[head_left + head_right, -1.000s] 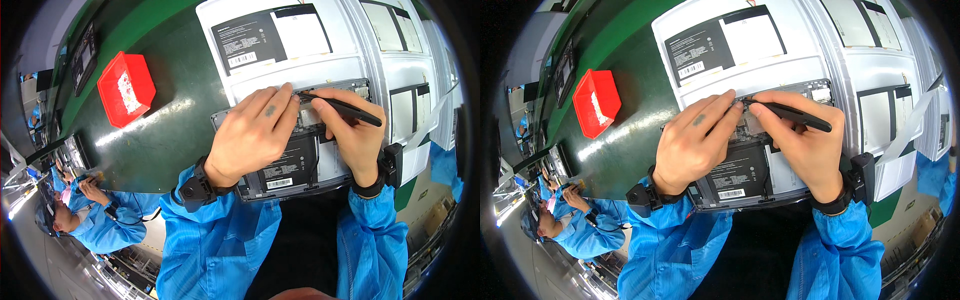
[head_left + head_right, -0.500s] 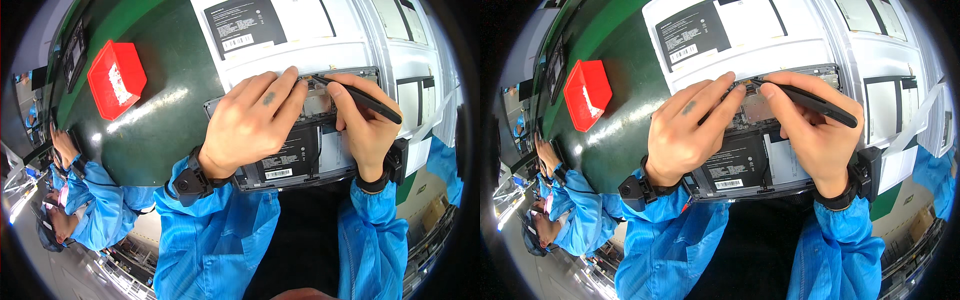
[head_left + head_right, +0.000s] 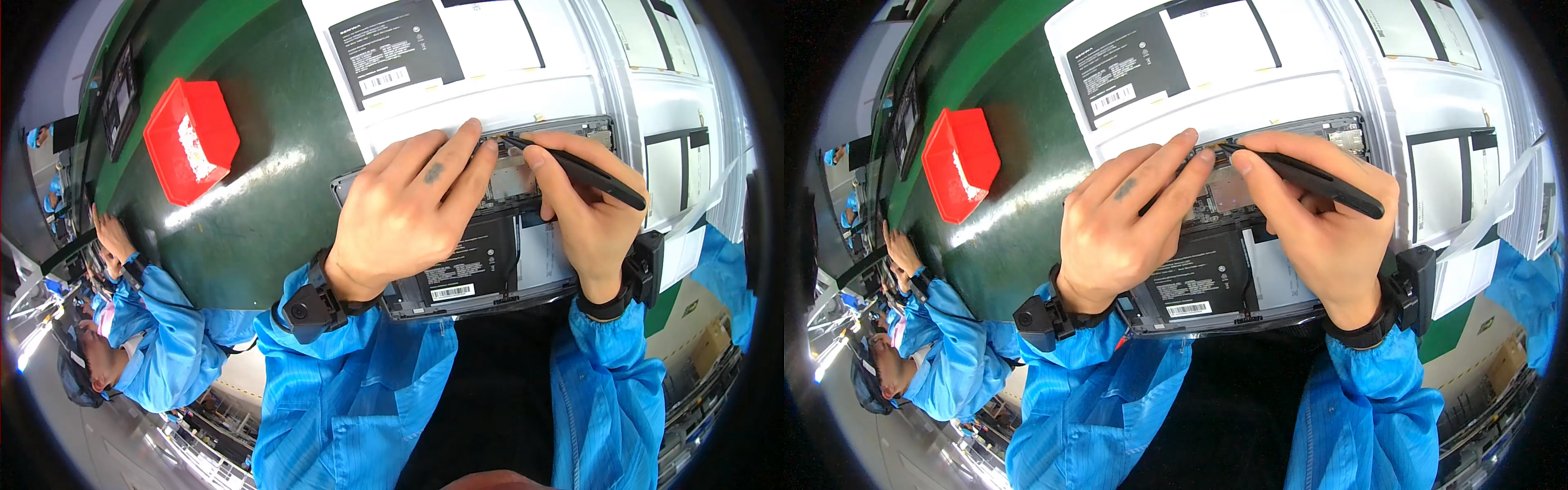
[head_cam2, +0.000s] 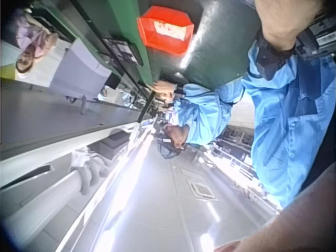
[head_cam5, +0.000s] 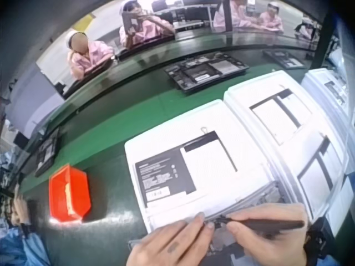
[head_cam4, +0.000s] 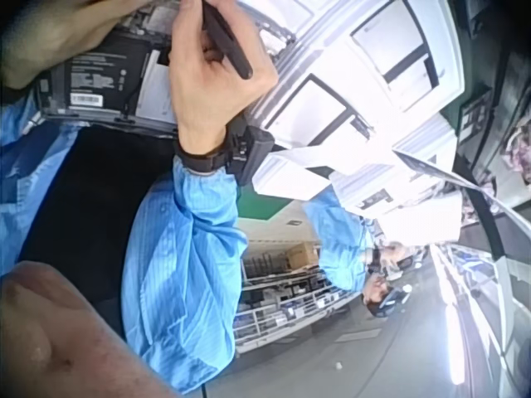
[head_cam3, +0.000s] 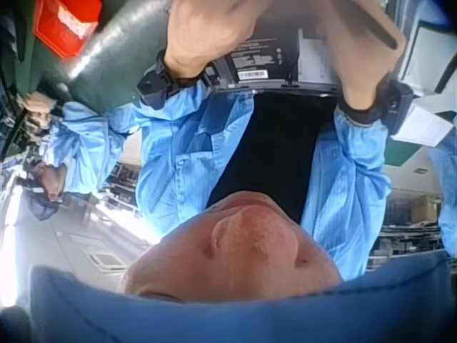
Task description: The person assembles a tablet by placing a motherboard and a battery into a plastic shell casing, using a spudger and tweezers to manipulate the components and a ribbon cable.
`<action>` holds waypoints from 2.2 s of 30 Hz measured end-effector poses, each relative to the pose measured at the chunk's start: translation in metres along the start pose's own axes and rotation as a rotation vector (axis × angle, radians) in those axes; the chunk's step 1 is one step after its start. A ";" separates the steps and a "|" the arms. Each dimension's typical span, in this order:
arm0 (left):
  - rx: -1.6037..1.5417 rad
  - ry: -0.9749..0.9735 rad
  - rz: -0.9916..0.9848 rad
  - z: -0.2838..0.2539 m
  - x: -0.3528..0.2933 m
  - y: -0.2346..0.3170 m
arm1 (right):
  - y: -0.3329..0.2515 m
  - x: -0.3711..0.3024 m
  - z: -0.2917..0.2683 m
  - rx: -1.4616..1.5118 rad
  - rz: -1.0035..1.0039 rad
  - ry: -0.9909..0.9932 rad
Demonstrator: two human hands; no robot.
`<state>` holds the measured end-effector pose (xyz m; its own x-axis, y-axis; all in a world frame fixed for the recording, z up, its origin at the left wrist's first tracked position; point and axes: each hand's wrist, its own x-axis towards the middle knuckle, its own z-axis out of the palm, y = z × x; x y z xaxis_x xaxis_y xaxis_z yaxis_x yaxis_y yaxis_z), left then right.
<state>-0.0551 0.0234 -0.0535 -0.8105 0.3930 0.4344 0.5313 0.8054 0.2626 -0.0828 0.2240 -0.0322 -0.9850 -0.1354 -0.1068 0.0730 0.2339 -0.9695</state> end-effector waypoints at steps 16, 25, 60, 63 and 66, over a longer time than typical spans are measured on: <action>-0.774 0.125 -1.191 -0.063 -0.101 0.011 | -0.003 -0.001 -0.011 0.389 0.053 0.007; -1.332 0.168 -1.081 -0.069 -0.091 0.038 | -0.011 -0.003 -0.022 0.495 -0.040 0.081; -0.877 0.359 -0.590 0.069 0.205 -0.221 | 0.059 -0.019 -0.110 -0.529 -0.724 0.471; -1.312 0.353 -0.895 0.058 0.217 -0.214 | 0.058 -0.020 -0.110 -0.533 -0.735 0.484; -1.404 0.242 -1.049 0.050 0.231 -0.203 | 0.058 -0.021 -0.110 -0.524 -0.745 0.488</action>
<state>-0.3627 -0.0269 -0.0497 -0.9351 -0.1635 -0.3143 -0.2425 -0.3512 0.9043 -0.0753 0.3464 -0.0618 -0.7171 -0.0395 0.6958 -0.5437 0.6563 -0.5231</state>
